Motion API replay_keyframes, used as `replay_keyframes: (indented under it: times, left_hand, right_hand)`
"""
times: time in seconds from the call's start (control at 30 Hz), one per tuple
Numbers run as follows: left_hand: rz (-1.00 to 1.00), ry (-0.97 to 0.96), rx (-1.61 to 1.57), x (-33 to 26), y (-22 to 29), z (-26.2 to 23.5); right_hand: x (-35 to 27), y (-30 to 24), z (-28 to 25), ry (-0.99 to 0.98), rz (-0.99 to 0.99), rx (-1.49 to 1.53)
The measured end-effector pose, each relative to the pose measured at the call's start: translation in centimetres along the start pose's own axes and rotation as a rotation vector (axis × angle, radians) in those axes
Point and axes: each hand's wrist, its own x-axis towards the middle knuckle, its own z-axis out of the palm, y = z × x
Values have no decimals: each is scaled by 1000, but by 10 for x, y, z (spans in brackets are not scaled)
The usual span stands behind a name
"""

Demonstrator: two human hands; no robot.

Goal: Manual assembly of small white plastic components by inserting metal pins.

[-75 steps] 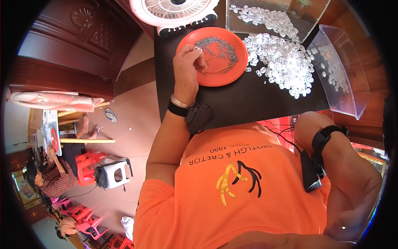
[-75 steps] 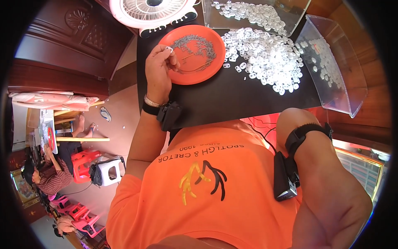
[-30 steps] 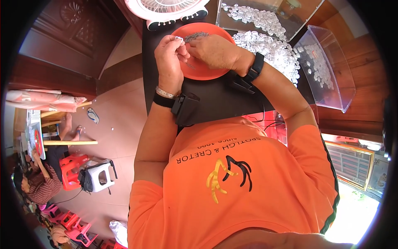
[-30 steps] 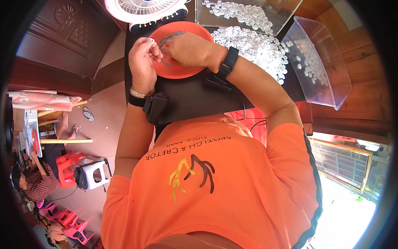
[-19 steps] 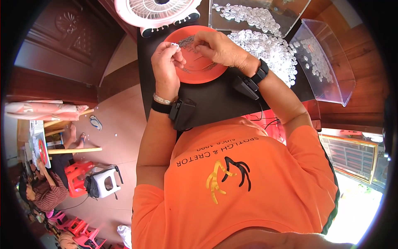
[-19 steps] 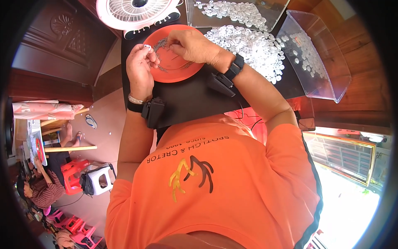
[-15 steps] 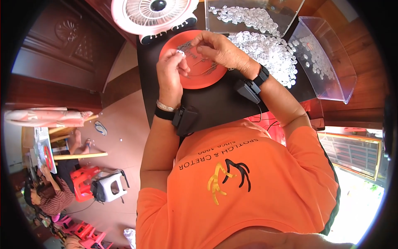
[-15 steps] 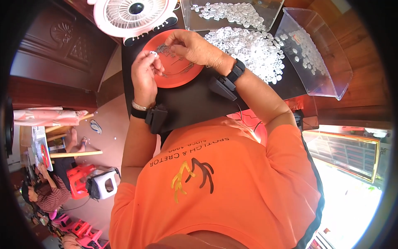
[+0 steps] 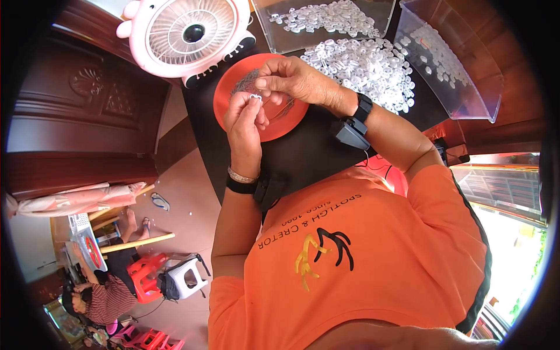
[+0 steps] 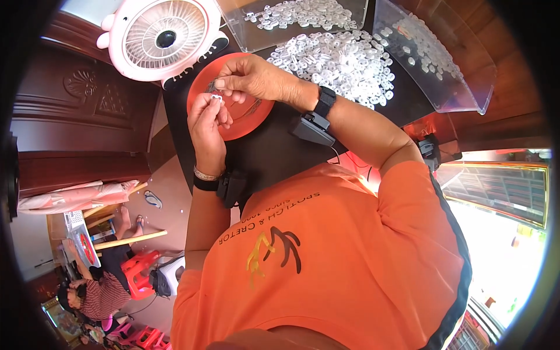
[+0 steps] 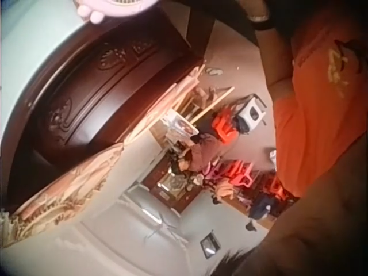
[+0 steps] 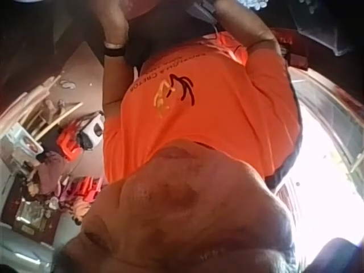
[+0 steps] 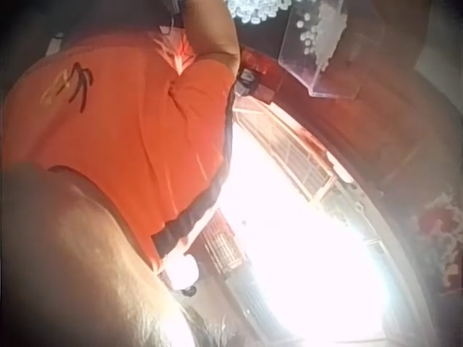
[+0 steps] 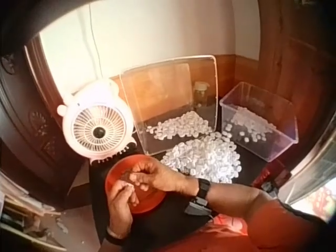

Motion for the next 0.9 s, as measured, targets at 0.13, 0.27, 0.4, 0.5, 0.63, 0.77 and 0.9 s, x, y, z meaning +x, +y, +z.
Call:
replay_keyframes:
  times: [0.13, 0.27, 0.4, 0.5, 0.63, 0.77, 0.9]
  left_hand:
    - [37, -2, 45, 1, -1, 2]
    - [20, 3, 49, 0, -3, 1]
    - [23, 9, 63, -1, -2, 3]
    - [11, 12, 64, 0, -3, 3]
    - [19, 5, 100, -1, -4, 3]
    - [36, -1, 98, -1, -4, 3]
    - [42, 1, 132, -2, -2, 4]
  right_hand:
    - [4, 13, 1, -5, -40, 3]
    - [3, 15, 5, 24, -54, 5]
    - [0, 11, 5, 21, -28, -18]
    - [0, 9, 5, 22, -20, -43]
    - [0, 9, 5, 17, -18, -67]
    - [0, 10, 5, 21, 0, -67]
    - [-1, 8, 4, 4, 6, -75]
